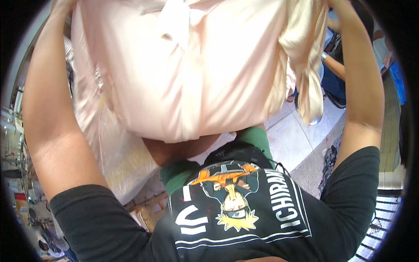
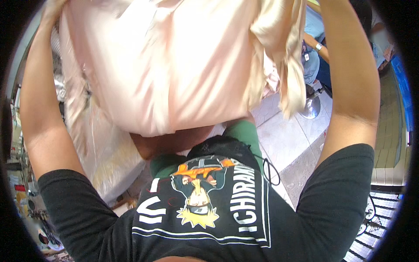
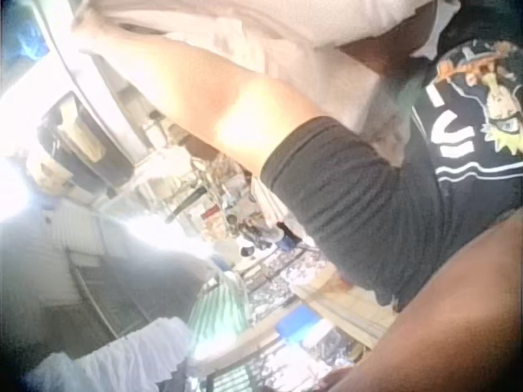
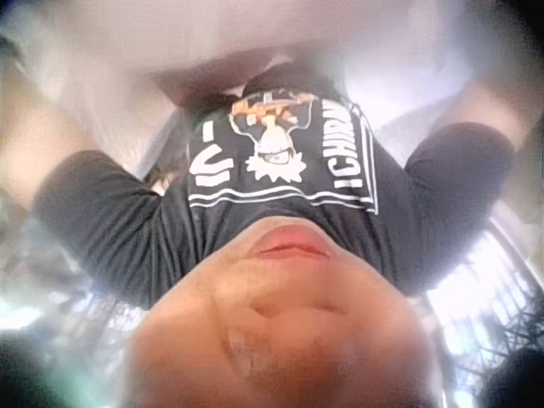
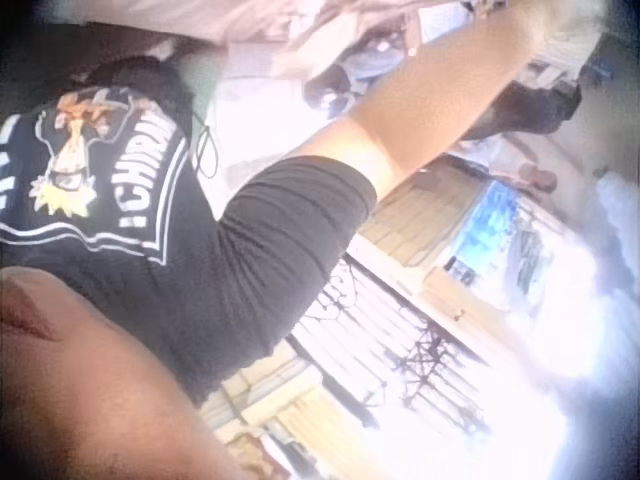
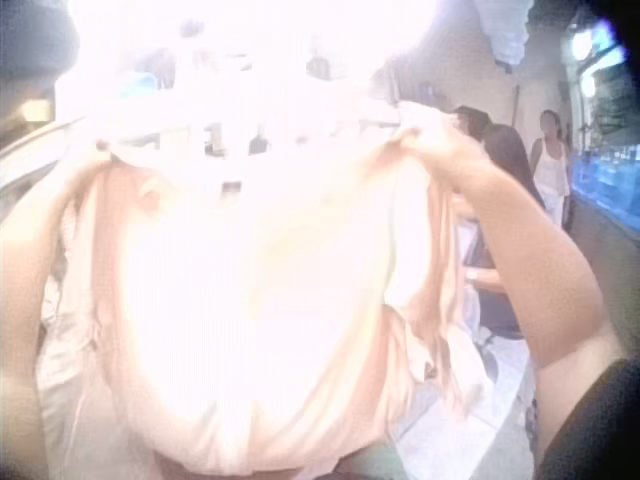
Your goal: The person takes a beige shirt from a stack, spreads it out on a work surface, uses snips to trim loose threads, inserts a cardboard sheet, and folds the shirt into a compact shape.
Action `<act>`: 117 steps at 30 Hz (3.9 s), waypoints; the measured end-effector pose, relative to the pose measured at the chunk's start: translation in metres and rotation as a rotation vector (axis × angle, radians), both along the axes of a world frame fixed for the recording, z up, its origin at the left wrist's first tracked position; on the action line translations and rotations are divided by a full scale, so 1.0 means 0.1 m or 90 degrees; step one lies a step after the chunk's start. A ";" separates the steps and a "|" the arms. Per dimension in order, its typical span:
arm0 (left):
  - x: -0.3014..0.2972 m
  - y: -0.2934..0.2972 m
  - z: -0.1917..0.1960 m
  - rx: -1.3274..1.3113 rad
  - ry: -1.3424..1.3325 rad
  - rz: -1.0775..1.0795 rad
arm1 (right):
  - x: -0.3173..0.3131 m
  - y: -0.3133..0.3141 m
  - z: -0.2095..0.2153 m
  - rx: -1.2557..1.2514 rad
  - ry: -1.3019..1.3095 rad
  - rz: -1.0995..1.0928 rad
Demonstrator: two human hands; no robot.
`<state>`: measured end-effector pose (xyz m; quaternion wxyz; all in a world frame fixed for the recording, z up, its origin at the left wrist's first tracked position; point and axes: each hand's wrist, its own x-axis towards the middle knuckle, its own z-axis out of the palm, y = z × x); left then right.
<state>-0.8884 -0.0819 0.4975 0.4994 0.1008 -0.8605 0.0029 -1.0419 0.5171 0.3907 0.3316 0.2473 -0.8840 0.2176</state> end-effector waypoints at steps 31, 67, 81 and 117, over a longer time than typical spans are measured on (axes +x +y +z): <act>0.23 -1.32 -4.17 1.013 0.156 -0.245 | 2.74 -2.49 -2.50 0.068 -0.589 0.716; 3.16 1.78 -3.59 0.578 0.241 0.291 | -0.28 0.27 -2.44 -0.390 -0.670 0.190; 3.06 0.76 -3.53 0.575 -0.277 0.268 | -0.11 -0.36 -2.24 0.056 -0.353 0.077; -0.78 -1.93 -3.57 0.865 -0.075 -0.322 | -2.64 -3.41 -2.53 0.176 -0.235 0.009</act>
